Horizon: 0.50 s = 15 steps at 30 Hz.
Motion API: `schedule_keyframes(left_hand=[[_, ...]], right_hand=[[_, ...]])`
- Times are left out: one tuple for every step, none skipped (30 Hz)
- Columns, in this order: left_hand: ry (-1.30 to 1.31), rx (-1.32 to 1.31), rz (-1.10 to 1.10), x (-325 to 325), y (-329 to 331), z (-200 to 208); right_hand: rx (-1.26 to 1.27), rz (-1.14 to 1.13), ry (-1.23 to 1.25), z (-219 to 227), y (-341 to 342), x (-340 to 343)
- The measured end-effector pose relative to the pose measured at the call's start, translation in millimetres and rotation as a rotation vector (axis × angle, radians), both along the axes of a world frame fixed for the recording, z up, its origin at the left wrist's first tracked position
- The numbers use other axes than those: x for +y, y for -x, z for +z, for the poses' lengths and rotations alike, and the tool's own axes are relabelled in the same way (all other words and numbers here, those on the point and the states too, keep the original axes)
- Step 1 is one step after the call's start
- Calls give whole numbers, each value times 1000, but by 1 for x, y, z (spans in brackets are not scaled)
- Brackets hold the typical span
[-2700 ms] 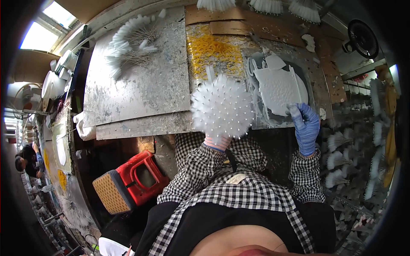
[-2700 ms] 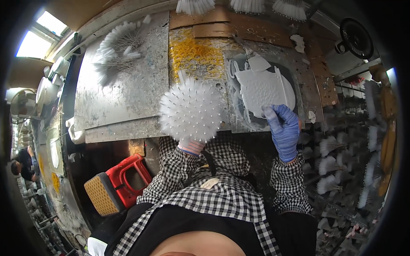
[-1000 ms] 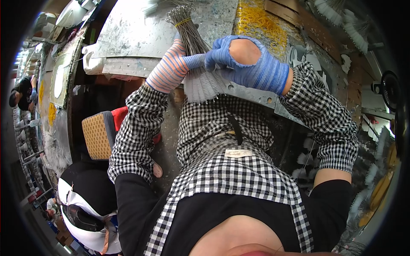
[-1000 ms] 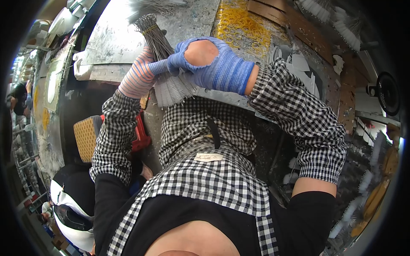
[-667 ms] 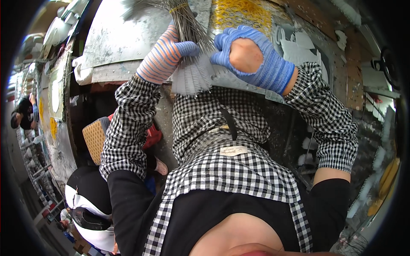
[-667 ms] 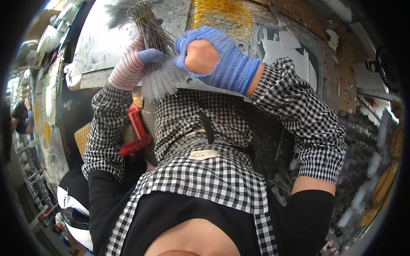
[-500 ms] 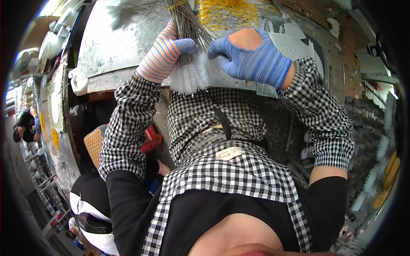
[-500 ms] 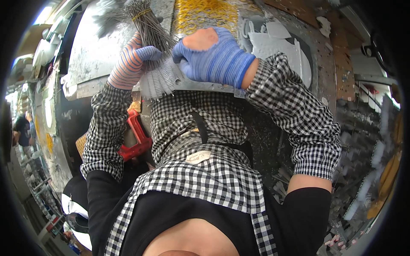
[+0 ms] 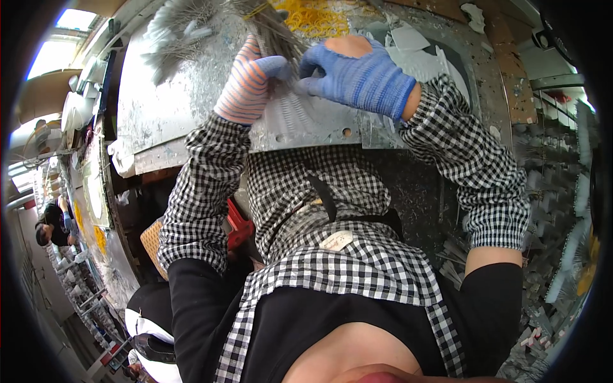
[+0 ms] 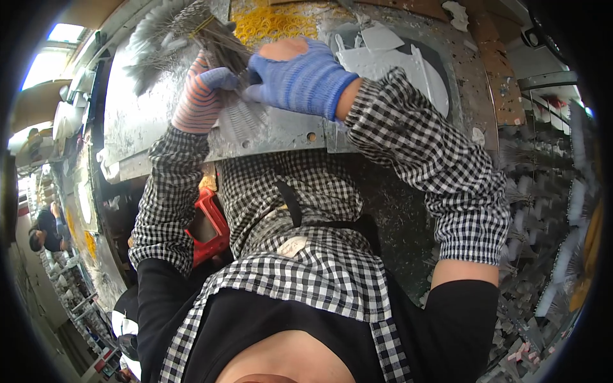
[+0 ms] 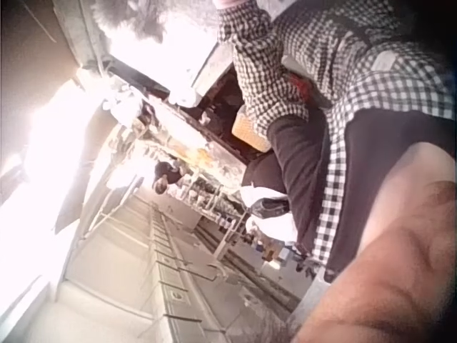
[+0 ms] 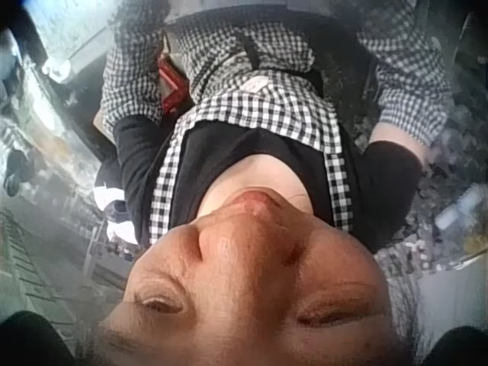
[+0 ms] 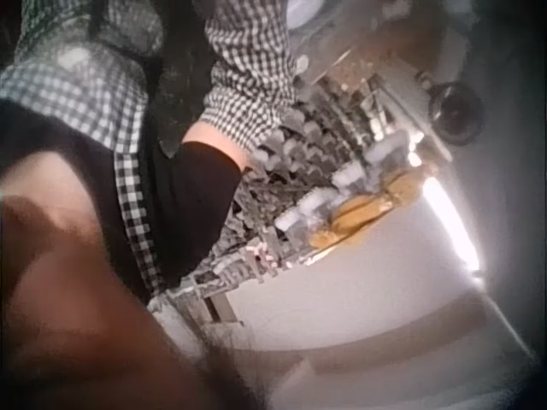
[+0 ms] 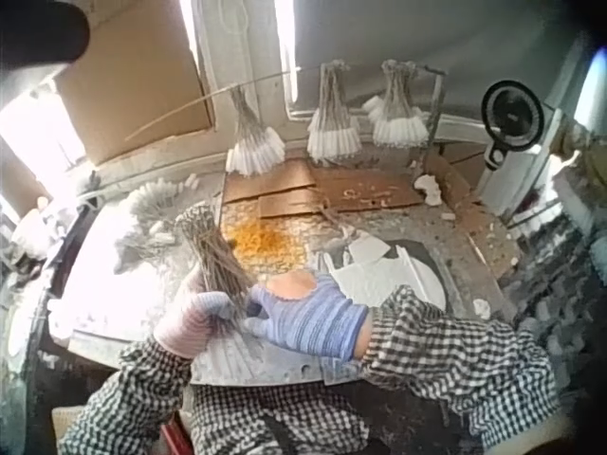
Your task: Assembling individual white bristled components onto a long metal rod to create a large industrial brush.
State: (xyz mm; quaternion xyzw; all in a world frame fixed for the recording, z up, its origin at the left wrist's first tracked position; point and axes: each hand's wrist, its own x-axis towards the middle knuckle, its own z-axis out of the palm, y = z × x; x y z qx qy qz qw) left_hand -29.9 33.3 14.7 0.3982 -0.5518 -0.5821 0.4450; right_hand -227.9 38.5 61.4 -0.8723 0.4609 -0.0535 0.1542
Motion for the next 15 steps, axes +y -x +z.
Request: schedule_keyframes(left_hand=[[-109,215,22,0,16,11],[-71,176,-38,-8,17,11],[-55,182,-41,-15,23,10],[26,207,-71,-21,38,10],[106,234,-100,-26,51,10],[119,249,-109,-33,61,12],[139,212,-154,-38,71,17],[158,175,-198,-43,80,22],[177,138,-240,-48,89,27],[267,28,-321,-54,101,36],[384,39,-357,-64,113,26],[668,-257,-248,-75,127,18],[931,-557,-139,-80,142,11],[1014,-712,-102,-72,152,18],[1015,-699,-108,-69,160,20]], right_hand=[[-118,-52,22,-11,11,-5],[-238,-92,46,-16,18,-9],[-232,-92,62,-18,26,-11],[-269,-150,23,-17,35,-12],[-306,-210,-16,-17,43,-14],[-290,-232,67,-17,49,-12],[-278,-237,80,-16,58,-12],[-284,-224,188,-15,69,-11],[-289,-207,294,-15,81,-11],[-233,-159,430,-24,99,-14],[-222,-151,438,-32,109,-12],[-277,-207,344,-41,117,-10],[-332,-275,239,-52,128,-7],[-197,-377,-3,-62,146,-10],[-189,-387,-3,-95,171,-19]])
